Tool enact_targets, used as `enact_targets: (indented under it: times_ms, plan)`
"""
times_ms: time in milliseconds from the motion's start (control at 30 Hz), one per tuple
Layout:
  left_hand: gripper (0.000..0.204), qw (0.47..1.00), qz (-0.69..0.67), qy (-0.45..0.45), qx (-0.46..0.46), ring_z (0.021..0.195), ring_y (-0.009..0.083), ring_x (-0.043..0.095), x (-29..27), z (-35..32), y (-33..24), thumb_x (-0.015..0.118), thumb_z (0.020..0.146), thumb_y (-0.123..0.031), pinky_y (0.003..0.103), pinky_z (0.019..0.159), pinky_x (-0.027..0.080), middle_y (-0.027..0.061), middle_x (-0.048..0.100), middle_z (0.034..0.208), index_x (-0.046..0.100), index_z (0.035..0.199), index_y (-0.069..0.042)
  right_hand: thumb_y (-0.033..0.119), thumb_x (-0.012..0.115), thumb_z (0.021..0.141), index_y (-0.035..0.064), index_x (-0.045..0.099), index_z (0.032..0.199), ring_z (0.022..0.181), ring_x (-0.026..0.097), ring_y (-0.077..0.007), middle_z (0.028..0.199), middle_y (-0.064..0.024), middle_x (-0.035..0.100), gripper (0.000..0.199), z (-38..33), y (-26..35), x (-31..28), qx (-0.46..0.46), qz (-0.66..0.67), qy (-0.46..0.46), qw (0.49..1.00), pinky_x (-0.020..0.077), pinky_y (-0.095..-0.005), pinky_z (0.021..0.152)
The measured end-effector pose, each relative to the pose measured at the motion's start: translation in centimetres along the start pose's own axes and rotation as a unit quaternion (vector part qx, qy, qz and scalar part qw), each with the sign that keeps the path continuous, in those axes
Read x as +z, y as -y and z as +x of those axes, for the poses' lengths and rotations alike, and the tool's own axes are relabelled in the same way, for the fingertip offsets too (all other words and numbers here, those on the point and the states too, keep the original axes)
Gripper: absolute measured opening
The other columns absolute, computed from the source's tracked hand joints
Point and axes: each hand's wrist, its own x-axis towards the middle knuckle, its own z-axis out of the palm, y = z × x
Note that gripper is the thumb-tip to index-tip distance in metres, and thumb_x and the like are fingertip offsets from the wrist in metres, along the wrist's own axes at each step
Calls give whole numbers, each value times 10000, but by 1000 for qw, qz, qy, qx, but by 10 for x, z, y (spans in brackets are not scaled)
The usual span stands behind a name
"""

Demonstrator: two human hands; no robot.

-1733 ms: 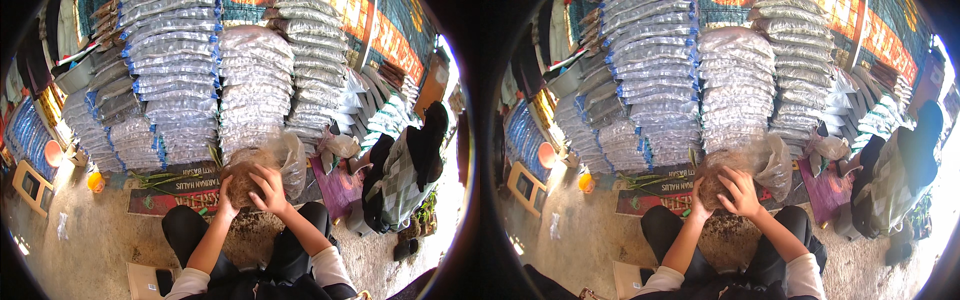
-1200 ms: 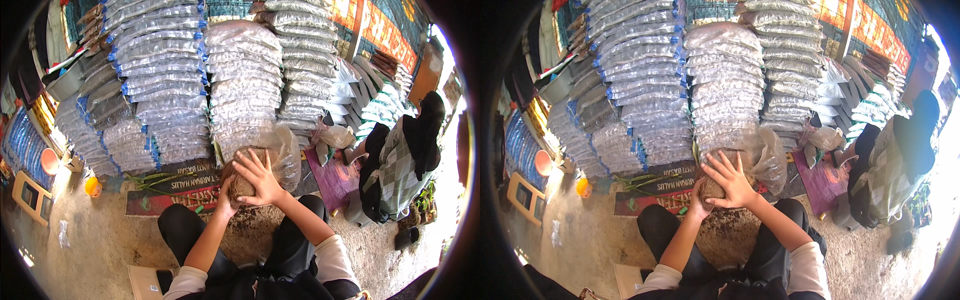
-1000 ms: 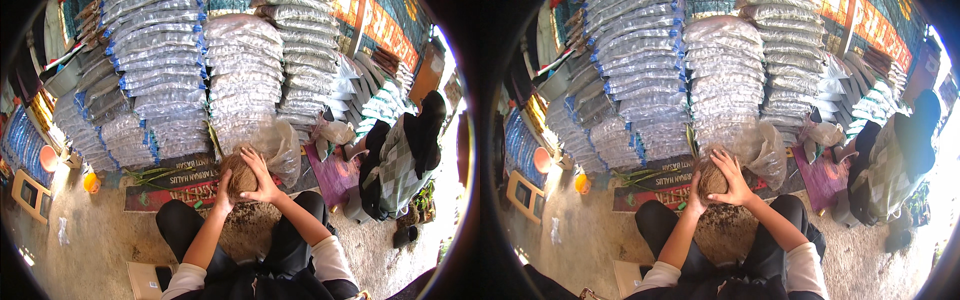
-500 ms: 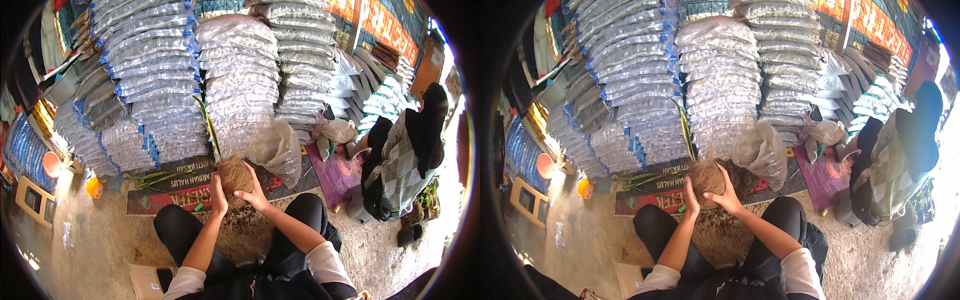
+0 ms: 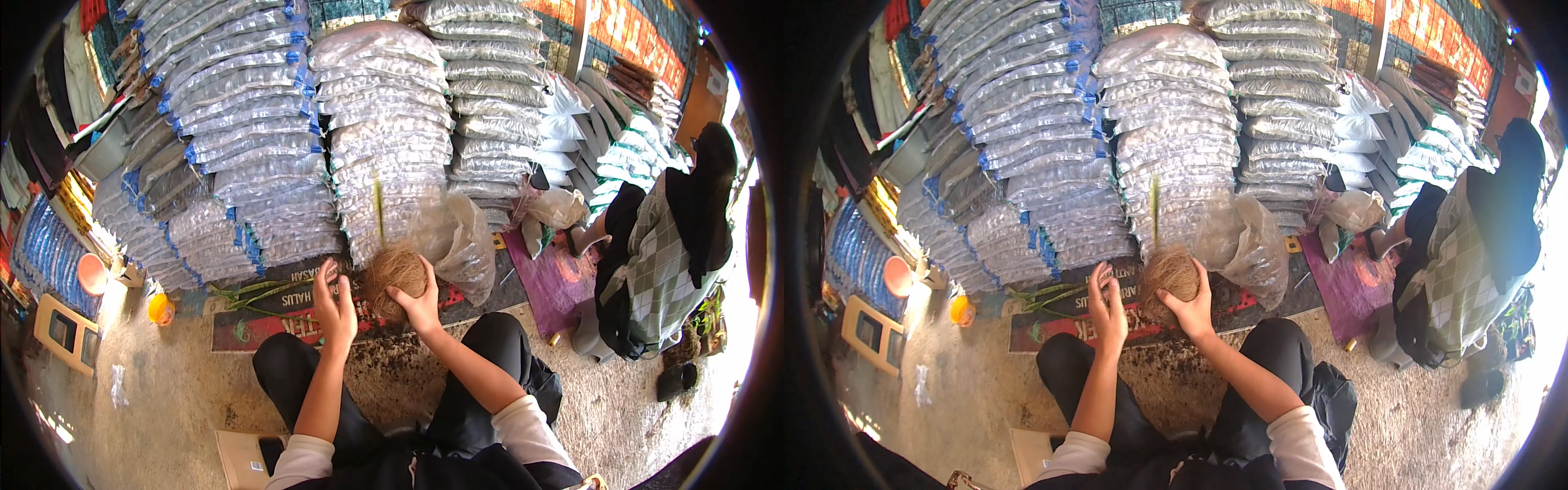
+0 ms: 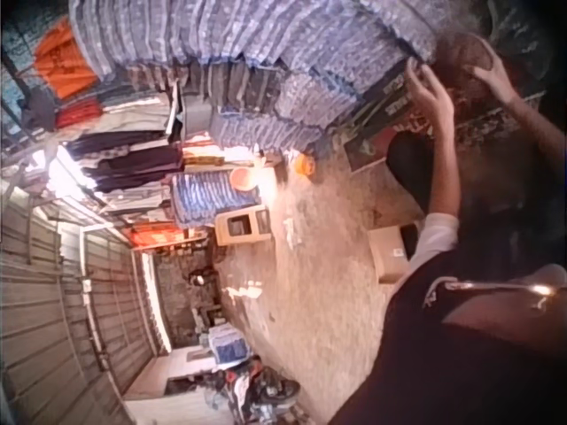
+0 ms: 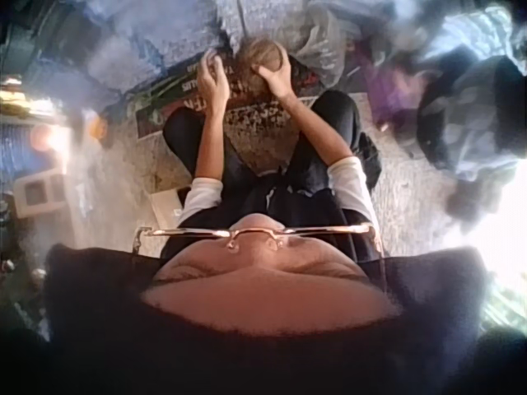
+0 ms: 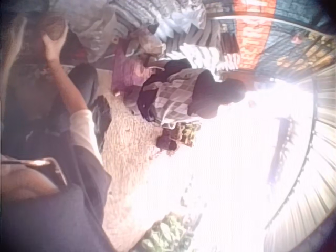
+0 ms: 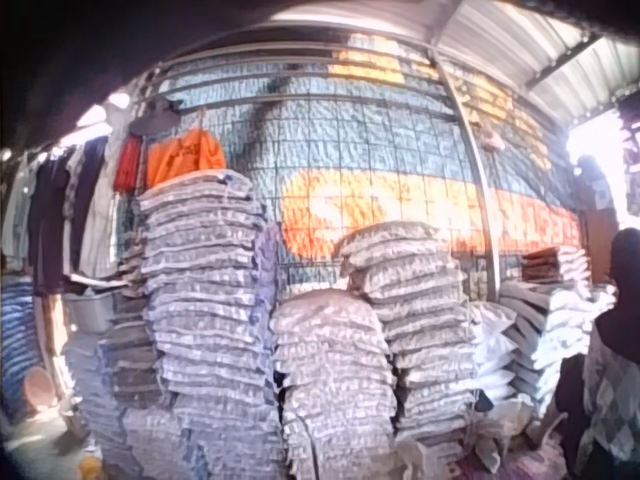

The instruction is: The person sits on the floor and wraps a small plant's root ball with fibrous substrate by hand. They repeatedly add and compress the material around the roots, shaping it into a compact ball while keeping the plant upright.

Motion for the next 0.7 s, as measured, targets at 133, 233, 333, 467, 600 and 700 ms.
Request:
enact_targets:
  times_ms: [133,233,333,467,600,700]
  plan:
    - [634,934,-321,83,-133,1296,253,278,41,-35,24,382,930,-449,378,1059,226,113,294,1397,186,1405,-77,162,767,650,-2,272,1331,1131,456,-250,1237,-161,433,857,-2,-12,-1,-132,-119,-10,984,372,-369,969]
    - [628,887,-413,80,-188,1218,252,387,53,-36,38,373,910,-519,392,1009,323,110,394,1320,298,1351,-79,201,763,647,-6,245,1352,1187,394,-273,1273,-183,374,899,-12,-4,4,-157,-175,27,972,330,-384,995]
    - [621,863,-440,74,-237,1123,241,492,45,-29,42,413,892,-523,393,952,402,97,460,1263,370,1296,-53,291,709,686,-17,283,1330,1167,399,-326,1235,-208,389,832,-17,0,7,-183,-187,63,963,301,-421,996]
    - [538,859,-430,55,-272,1069,219,535,43,-24,34,476,877,-443,398,918,431,82,516,1204,434,1241,-49,301,632,765,6,346,1307,1178,389,-345,1258,-202,399,680,-17,10,6,-191,-255,101,942,266,-427,1004]
    - [471,800,-485,62,-347,1040,220,554,38,-19,35,513,866,-394,401,882,453,80,566,1130,478,1216,-80,219,529,848,13,425,1265,1219,353,-360,1316,-186,381,477,-2,40,1,-183,-402,43,896,279,-429,997]
    - [461,807,-462,54,-363,1057,219,546,37,-19,35,508,880,-387,402,887,452,81,554,1150,471,1225,-83,229,538,855,33,407,1287,1225,342,-363,1321,-195,366,493,8,54,13,-235,-402,53,883,256,-431,1011]
